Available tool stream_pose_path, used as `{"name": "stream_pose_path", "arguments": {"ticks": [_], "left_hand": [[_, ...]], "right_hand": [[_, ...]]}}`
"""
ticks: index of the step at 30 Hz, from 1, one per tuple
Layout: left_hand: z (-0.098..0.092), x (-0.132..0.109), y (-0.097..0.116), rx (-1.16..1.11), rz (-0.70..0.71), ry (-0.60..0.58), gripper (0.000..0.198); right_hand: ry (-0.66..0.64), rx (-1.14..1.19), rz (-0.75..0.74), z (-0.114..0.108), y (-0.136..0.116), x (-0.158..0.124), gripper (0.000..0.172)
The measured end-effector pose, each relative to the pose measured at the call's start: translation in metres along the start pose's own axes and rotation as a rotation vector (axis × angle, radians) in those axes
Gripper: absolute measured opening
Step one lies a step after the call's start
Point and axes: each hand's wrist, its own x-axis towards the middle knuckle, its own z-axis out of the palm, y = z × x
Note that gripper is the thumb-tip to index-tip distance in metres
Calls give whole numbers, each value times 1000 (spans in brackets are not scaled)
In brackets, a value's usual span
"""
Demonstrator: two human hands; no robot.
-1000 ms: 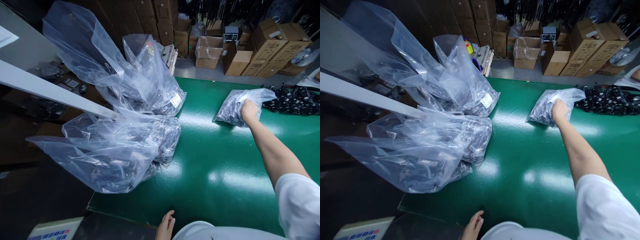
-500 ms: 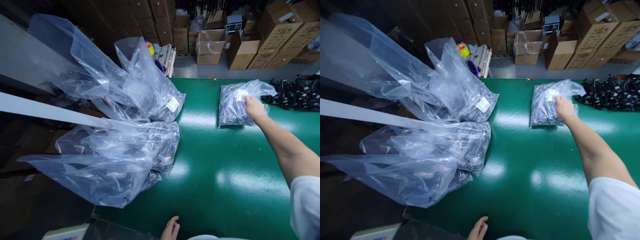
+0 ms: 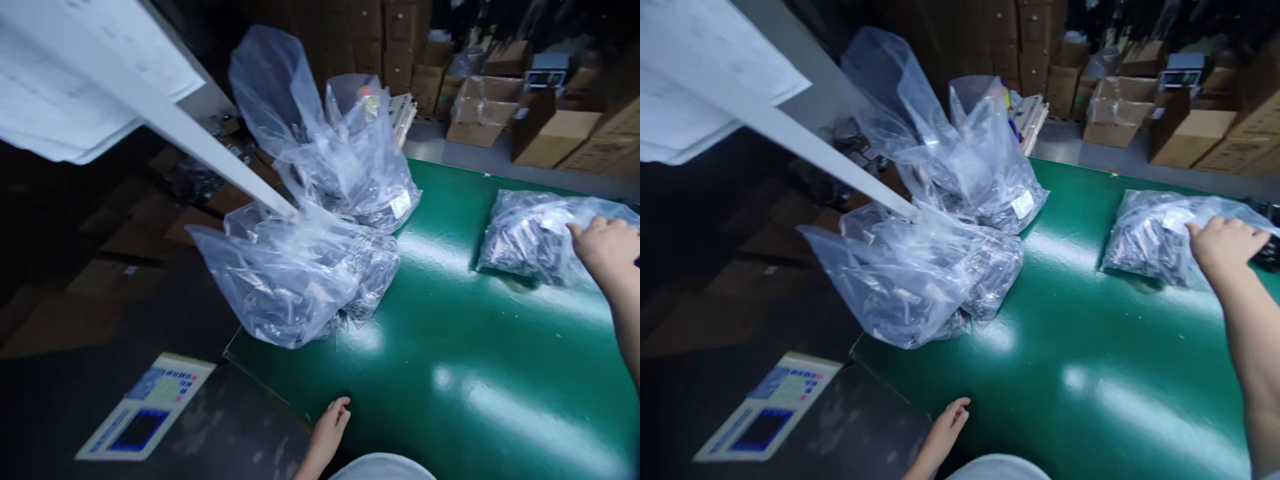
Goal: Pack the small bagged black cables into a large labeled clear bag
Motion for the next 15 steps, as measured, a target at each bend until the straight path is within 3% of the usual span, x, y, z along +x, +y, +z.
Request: {"name": "stream_pose_path", "arguments": {"ticks": [2, 3, 5, 7, 9, 12, 15], "left_hand": [[0, -4, -9, -17, -8, 31, 45], [1, -6, -13, -27, -25, 34, 43], [5, -8, -19, -42, -54, 33, 42], [7, -10, -23, -58, -66, 36, 41], [7, -14, -27, -102, -65, 45, 41], [5, -23, -36, -165, -74, 83, 41], [4, -34, -55, -204, -91, 135, 42]], "right_hand": [[174, 98, -169, -32, -54, -12, 57], [167, 213, -281, -53, -90, -25, 56], [-62, 503, -474, -101, -176, -60, 69], [-277, 770, -559, -149, -272, -101, 93], [-232, 876, -692, -187, -363, -138, 106], [-87, 870, -638, -210, -463, -170, 105], [-195, 768, -595, -202, -497, -171, 72]]}}
